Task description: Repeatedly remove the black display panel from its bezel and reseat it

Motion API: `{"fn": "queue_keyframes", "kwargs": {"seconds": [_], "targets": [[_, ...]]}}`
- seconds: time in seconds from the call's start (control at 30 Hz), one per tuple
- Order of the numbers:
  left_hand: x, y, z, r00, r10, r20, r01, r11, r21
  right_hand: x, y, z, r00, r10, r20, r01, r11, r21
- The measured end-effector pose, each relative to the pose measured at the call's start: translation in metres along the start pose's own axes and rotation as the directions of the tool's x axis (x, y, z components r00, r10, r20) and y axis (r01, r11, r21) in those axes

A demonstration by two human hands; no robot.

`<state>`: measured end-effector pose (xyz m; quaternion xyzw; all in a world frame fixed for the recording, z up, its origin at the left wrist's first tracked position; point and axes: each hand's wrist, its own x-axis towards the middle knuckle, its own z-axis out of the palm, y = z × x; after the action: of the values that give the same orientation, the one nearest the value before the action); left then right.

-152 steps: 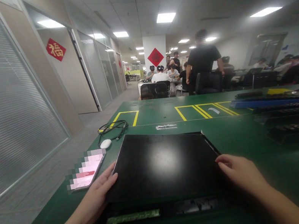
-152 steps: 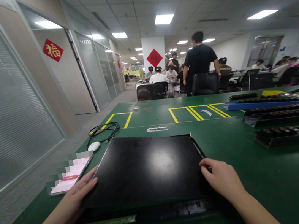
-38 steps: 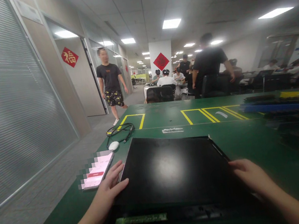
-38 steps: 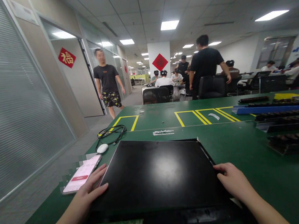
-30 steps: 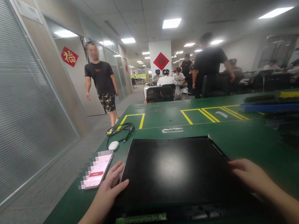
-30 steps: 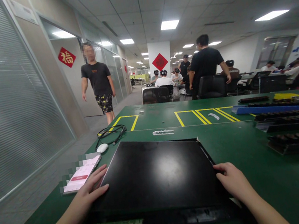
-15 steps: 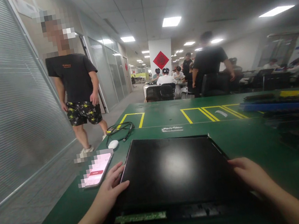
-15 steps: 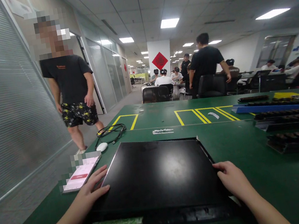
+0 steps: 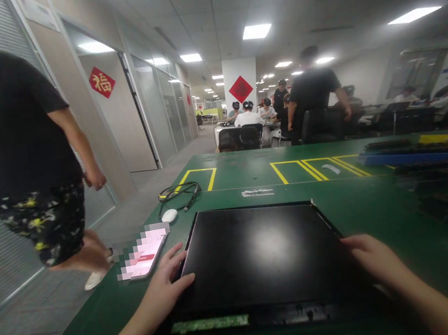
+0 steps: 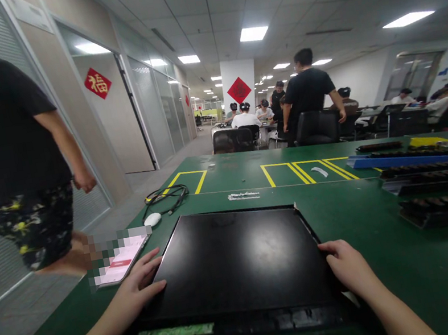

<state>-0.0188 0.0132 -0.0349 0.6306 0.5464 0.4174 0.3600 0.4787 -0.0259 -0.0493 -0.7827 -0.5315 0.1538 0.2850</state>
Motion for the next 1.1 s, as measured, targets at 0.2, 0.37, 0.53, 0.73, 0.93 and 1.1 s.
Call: {"fn": "queue_keyframes", "kwargs": {"seconds": [0.2,0.37,0.53,0.73,0.93,1.1], "targets": [[-0.003,0.003,0.001,1.0,0.025,-0.002,-0.025,0.992,0.124,0.002,0.004,0.001,1.0,-0.015,-0.005,0.015,1.0,-0.003],[-0.005,0.008,0.0,1.0,0.018,-0.012,-0.016,0.992,0.126,0.002,0.008,0.003,1.0,-0.019,-0.012,0.02,0.999,0.027],[-0.004,0.006,0.0,1.0,-0.008,0.01,0.006,0.989,0.146,0.001,0.006,0.002,1.0,-0.015,-0.006,0.015,1.0,0.019],[0.0,-0.013,-0.001,1.0,0.03,0.004,-0.03,0.985,0.169,0.0,0.003,0.001,1.0,-0.013,0.007,0.013,1.0,-0.002],[0.001,-0.015,-0.002,1.0,0.023,0.015,-0.025,0.983,0.183,0.0,0.006,0.003,1.0,0.002,0.016,-0.002,1.0,0.006],[0.001,-0.011,0.0,0.999,0.001,0.034,-0.01,0.962,0.272,0.002,0.006,0.003,0.999,-0.034,-0.007,0.035,0.999,0.005]]}}
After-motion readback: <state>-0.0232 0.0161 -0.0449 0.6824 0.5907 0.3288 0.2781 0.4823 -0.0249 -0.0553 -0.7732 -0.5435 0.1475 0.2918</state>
